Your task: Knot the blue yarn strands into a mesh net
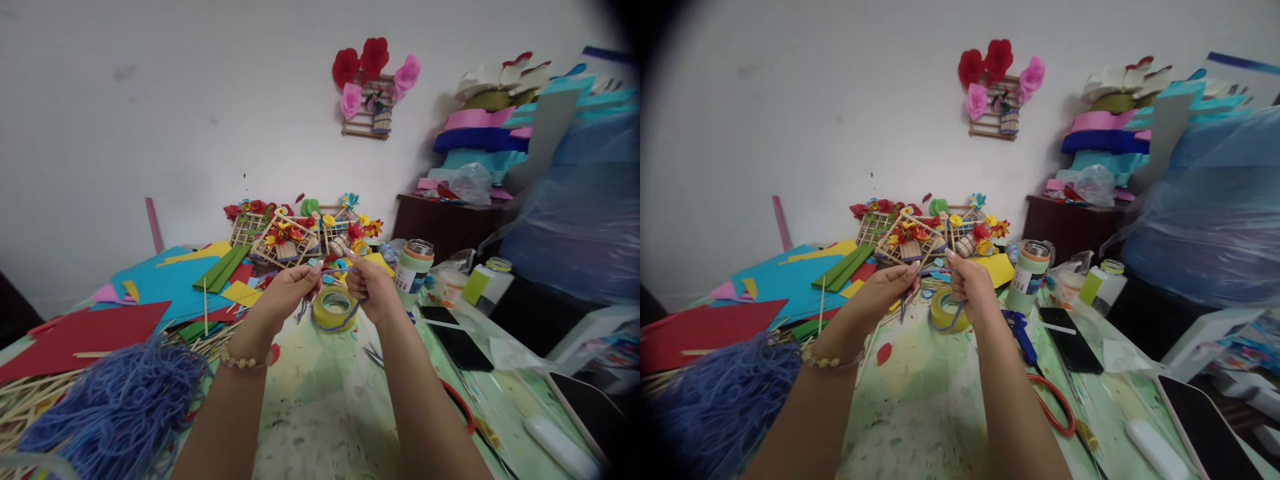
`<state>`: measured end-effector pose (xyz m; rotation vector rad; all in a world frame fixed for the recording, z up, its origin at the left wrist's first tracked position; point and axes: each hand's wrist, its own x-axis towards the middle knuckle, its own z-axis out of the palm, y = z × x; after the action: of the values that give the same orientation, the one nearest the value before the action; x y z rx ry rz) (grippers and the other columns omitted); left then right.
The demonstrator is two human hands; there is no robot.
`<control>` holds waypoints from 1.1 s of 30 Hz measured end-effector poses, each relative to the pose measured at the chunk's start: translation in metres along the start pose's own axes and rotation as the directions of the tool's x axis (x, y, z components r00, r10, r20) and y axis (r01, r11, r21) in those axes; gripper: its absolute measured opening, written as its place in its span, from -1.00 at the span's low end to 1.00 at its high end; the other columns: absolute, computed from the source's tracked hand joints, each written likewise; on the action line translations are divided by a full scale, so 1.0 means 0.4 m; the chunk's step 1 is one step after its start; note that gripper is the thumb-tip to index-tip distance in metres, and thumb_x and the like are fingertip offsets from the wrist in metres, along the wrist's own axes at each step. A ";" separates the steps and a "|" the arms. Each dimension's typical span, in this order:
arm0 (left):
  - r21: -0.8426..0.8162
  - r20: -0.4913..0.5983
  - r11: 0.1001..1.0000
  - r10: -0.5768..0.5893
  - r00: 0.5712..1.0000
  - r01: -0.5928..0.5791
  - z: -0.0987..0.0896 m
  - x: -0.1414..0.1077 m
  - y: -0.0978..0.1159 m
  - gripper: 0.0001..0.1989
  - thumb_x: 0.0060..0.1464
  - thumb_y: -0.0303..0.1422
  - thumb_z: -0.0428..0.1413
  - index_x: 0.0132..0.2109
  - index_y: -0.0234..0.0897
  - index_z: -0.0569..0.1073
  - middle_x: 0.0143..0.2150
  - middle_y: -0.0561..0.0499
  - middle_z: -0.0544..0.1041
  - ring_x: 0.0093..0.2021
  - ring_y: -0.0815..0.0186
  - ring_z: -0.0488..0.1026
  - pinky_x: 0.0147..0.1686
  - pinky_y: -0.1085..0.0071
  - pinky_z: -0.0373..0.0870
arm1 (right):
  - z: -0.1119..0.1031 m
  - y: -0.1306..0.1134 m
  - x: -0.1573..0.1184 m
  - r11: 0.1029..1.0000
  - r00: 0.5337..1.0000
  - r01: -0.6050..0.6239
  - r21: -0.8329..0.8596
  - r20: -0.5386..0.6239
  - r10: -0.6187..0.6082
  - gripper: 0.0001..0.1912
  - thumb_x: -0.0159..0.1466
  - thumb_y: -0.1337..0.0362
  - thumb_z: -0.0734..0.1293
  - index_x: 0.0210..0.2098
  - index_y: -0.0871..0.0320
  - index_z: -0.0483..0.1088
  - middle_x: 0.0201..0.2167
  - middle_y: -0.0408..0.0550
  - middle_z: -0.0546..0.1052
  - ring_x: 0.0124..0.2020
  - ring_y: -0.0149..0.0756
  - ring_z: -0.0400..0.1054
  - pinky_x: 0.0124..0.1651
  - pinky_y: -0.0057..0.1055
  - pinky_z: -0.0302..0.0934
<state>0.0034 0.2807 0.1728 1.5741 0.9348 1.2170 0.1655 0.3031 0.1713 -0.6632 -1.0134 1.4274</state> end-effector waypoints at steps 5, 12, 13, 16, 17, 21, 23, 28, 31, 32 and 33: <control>0.232 0.073 0.972 -0.042 0.996 0.024 0.057 -0.058 0.063 -0.58 0.06 -0.07 0.01 -0.57 -0.29 0.27 -0.65 0.12 0.19 -0.61 0.45 0.07 -0.58 0.48 -0.02 | -0.022 0.056 0.026 0.739 0.803 0.378 -0.559 -0.200 -0.562 -0.54 0.09 0.19 0.32 -0.72 0.13 -0.06 -0.73 -0.28 -0.02 -0.64 -0.52 -0.15 -0.56 -0.48 -0.21; 0.872 0.001 0.489 0.013 1.000 -0.007 0.218 -0.113 0.054 -0.62 0.18 -0.30 -0.17 -0.43 -0.32 0.45 -0.48 -0.13 0.44 -0.50 0.26 0.30 -0.51 0.34 -0.07 | -0.080 0.129 0.059 0.274 0.526 0.453 -0.848 0.007 -0.850 -0.55 0.18 0.30 0.18 -0.73 0.14 -0.13 -0.72 -0.24 -0.04 -0.62 -0.45 -0.15 -0.47 -0.38 -0.21; 0.882 0.002 0.471 -0.016 1.000 0.006 0.230 -0.114 0.050 -0.61 0.19 -0.31 -0.19 -0.39 -0.32 0.47 -0.45 -0.16 0.46 -0.47 0.22 0.34 -0.50 0.34 -0.05 | -0.089 0.132 0.063 0.272 0.509 0.460 -0.845 0.000 -0.860 -0.55 0.18 0.30 0.18 -0.73 0.14 -0.13 -0.71 -0.24 -0.04 -0.61 -0.44 -0.15 -0.47 -0.37 -0.21; 0.886 -0.001 0.463 -0.050 0.999 0.024 0.244 -0.112 0.047 -0.59 0.20 -0.31 -0.21 -0.32 -0.32 0.50 -0.40 -0.19 0.49 -0.42 0.17 0.41 -0.49 0.33 0.00 | -0.108 0.137 0.071 0.298 0.501 0.457 -0.838 -0.034 -0.865 -0.54 0.19 0.29 0.19 -0.72 0.13 -0.15 -0.70 -0.23 -0.04 -0.59 -0.42 -0.15 -0.46 -0.37 -0.21; 0.888 -0.001 0.458 -0.054 0.999 0.026 0.244 -0.112 0.047 -0.59 0.20 -0.31 -0.21 -0.31 -0.32 0.51 -0.40 -0.19 0.50 -0.41 0.16 0.42 -0.49 0.33 0.01 | -0.112 0.137 0.073 0.298 0.496 0.455 -0.839 -0.040 -0.868 -0.54 0.19 0.29 0.18 -0.71 0.13 -0.16 -0.70 -0.23 -0.04 -0.59 -0.42 -0.15 -0.46 -0.37 -0.20; 0.909 0.013 0.417 -0.081 0.997 0.022 0.246 -0.114 0.047 -0.58 0.21 -0.30 -0.21 -0.31 -0.32 0.51 -0.40 -0.20 0.51 -0.39 0.14 0.44 -0.48 0.33 0.04 | -0.120 0.134 0.075 0.241 0.431 0.449 -0.860 -0.028 -0.902 -0.56 0.20 0.32 0.17 -0.69 0.14 -0.17 -0.69 -0.24 -0.06 -0.60 -0.44 -0.15 -0.46 -0.38 -0.19; 0.916 0.028 0.402 -0.087 0.996 0.010 0.248 -0.116 0.044 -0.58 0.21 -0.30 -0.21 -0.32 -0.32 0.51 -0.41 -0.21 0.51 -0.39 0.13 0.44 -0.48 0.33 0.03 | -0.122 0.131 0.074 0.221 0.412 0.432 -0.874 -0.027 -0.911 -0.57 0.20 0.33 0.16 -0.68 0.14 -0.17 -0.69 -0.25 -0.05 -0.60 -0.45 -0.14 -0.46 -0.38 -0.19; 0.910 0.042 0.415 -0.058 0.997 -0.014 0.241 -0.106 0.032 -0.57 0.22 -0.29 -0.21 -0.31 -0.34 0.52 -0.39 -0.22 0.52 -0.38 0.15 0.44 -0.48 0.34 0.01 | -0.127 0.131 0.076 0.232 0.420 0.371 -0.899 -0.060 -0.905 -0.58 0.19 0.33 0.15 -0.69 0.13 -0.18 -0.70 -0.25 -0.06 -0.61 -0.45 -0.14 -0.47 -0.39 -0.20; 0.862 0.038 0.507 -0.038 0.999 -0.013 0.215 -0.086 0.032 -0.57 0.21 -0.21 -0.18 -0.38 -0.31 0.49 -0.44 -0.15 0.50 -0.44 0.22 0.39 -0.50 0.37 -0.02 | -0.132 0.130 0.079 0.271 0.425 0.339 -0.901 -0.111 -0.898 -0.58 0.17 0.32 0.15 -0.70 0.12 -0.17 -0.71 -0.25 -0.05 -0.61 -0.45 -0.15 -0.48 -0.39 -0.19; 0.841 0.035 0.540 -0.025 0.999 -0.016 0.204 -0.080 0.035 -0.55 0.21 -0.18 -0.18 -0.43 -0.29 0.47 -0.47 -0.12 0.48 -0.47 0.24 0.36 -0.50 0.38 -0.03 | -0.133 0.129 0.081 0.288 0.423 0.332 -0.898 -0.131 -0.897 -0.58 0.17 0.31 0.15 -0.71 0.12 -0.17 -0.71 -0.25 -0.04 -0.61 -0.46 -0.14 -0.48 -0.40 -0.19; 0.821 0.031 0.570 -0.008 0.999 -0.021 0.194 -0.076 0.037 -0.53 0.21 -0.15 -0.19 -0.47 -0.28 0.44 -0.51 -0.09 0.46 -0.50 0.26 0.33 -0.51 0.38 -0.04 | -0.134 0.128 0.082 0.303 0.420 0.328 -0.895 -0.149 -0.895 -0.58 0.17 0.30 0.15 -0.71 0.12 -0.16 -0.72 -0.25 -0.04 -0.61 -0.46 -0.14 -0.49 -0.40 -0.19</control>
<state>0.0727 0.2320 0.1705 2.3058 1.6295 0.7430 0.1832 0.3498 0.1076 -1.0675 -1.0900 -0.1706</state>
